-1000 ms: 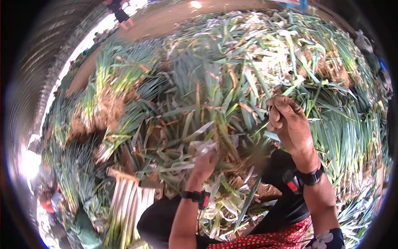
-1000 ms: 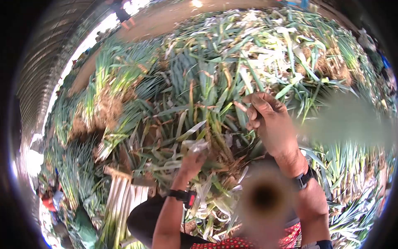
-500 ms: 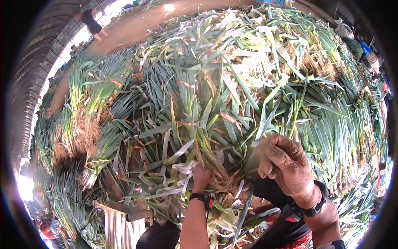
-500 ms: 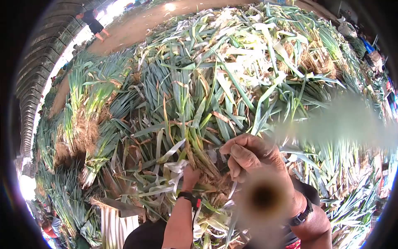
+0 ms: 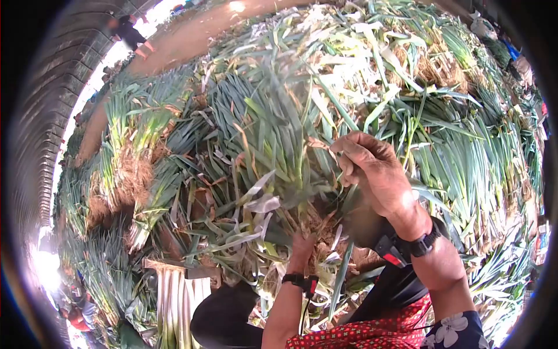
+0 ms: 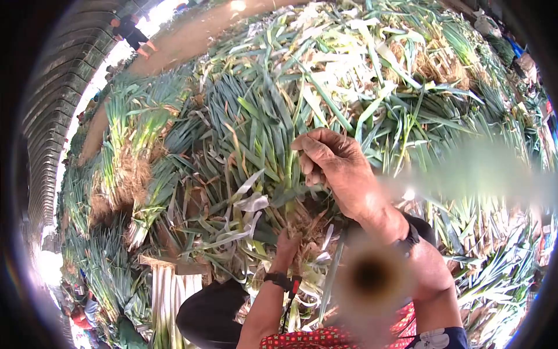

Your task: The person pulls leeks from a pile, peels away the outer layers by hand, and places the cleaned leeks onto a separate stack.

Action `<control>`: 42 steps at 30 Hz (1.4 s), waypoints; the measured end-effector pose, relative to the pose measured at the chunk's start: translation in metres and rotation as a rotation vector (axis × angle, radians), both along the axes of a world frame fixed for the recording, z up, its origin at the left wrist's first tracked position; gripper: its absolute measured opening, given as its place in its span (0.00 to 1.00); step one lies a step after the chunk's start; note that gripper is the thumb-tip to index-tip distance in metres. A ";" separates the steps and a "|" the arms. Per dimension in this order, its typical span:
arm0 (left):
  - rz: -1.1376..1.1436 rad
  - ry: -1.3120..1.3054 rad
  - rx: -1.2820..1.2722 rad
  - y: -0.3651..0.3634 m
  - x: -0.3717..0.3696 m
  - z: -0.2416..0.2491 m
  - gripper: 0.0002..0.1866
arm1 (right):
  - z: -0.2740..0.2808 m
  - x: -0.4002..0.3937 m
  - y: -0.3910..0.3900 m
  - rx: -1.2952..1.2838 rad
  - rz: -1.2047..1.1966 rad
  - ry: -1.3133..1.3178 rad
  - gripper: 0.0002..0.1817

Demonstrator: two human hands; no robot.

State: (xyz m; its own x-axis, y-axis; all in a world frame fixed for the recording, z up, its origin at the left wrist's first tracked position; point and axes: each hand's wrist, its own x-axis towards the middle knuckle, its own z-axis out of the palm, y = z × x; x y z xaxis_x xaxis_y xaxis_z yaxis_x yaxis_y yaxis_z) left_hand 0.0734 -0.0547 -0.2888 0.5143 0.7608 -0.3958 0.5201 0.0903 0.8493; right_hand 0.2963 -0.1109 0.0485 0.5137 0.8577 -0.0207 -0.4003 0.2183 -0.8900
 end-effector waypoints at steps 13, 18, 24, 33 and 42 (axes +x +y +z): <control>-0.243 -0.489 -0.585 -0.035 -0.027 0.269 0.19 | -0.228 0.020 0.036 -0.200 0.062 -0.315 0.18; -0.246 -0.532 -0.694 -0.047 -0.059 0.256 0.26 | -0.098 -0.009 0.031 -0.105 0.232 0.663 0.17; -0.149 -0.502 -0.188 -0.026 -0.027 0.243 0.26 | -0.079 -0.030 0.041 0.056 0.061 0.480 0.17; -0.095 -0.278 1.015 -0.010 0.034 0.234 0.16 | -0.057 -0.041 0.020 -0.275 -0.015 -0.295 0.12; 0.563 -0.697 -0.061 -0.014 0.007 0.178 0.16 | -0.033 0.028 0.030 -0.101 -0.581 0.179 0.18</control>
State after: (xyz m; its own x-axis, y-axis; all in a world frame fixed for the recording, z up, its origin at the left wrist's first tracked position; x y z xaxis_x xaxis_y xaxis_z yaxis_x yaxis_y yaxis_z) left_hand 0.0808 -0.0685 -0.1113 0.2102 0.9606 -0.1816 -0.2464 0.2318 0.9410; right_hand 0.3245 -0.0811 0.0153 0.8776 0.4278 -0.2162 -0.3863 0.3642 -0.8474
